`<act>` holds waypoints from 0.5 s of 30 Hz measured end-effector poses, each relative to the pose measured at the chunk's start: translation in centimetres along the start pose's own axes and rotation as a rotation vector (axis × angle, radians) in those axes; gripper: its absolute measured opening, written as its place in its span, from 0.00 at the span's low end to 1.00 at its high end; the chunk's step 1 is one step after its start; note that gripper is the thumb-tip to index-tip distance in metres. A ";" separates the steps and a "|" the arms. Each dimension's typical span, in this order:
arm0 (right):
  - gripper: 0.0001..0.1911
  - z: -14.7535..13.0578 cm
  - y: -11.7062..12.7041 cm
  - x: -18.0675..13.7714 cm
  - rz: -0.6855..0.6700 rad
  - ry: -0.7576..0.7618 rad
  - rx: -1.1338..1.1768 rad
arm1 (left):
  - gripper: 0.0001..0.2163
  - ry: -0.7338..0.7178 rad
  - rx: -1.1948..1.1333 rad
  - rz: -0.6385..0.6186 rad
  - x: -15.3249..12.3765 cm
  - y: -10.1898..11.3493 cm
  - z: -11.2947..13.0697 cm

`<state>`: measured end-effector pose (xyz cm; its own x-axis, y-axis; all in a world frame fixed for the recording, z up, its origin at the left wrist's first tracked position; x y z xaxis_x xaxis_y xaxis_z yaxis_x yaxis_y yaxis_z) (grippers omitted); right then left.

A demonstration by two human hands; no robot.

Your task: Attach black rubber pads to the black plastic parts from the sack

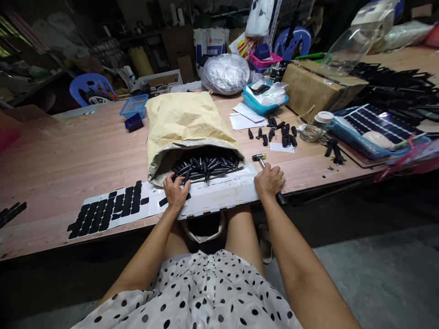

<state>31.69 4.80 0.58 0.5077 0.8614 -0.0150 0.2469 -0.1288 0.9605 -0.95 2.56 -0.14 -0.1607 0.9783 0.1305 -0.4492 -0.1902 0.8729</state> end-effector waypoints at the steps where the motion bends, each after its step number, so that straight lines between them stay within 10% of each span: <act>1: 0.19 -0.1 0.1 0.0 -0.007 -0.004 0.000 | 0.07 -0.004 0.000 0.023 0.0 0.1 -0.1; 5: 0.20 -0.4 0.4 -0.1 -0.032 -0.016 -0.004 | 0.08 -0.128 -0.052 0.061 -1.0 0.8 -0.6; 10: 0.19 -0.3 0.2 0.0 0.000 -0.001 -0.001 | 0.07 -0.433 -0.108 -0.263 -2.9 0.7 -0.2; 15: 0.19 0.2 0.0 0.3 0.011 0.002 0.008 | 0.08 -0.389 -0.070 -0.405 -3.4 0.0 0.8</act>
<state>32.02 4.98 0.48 0.5091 0.8607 -0.0037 0.2479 -0.1425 0.9582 0.32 -0.72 -0.20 0.3669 0.9297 -0.0331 -0.4671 0.2149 0.8577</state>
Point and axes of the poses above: each hand's wrist, its own x-axis towards the middle knuckle, its own y-axis out of the back of the hand, z = x × y, the point moved 2 cm from there along x, towards the middle knuckle, and after that the axes turned 14 degrees about -z, right-handed, at the moved point
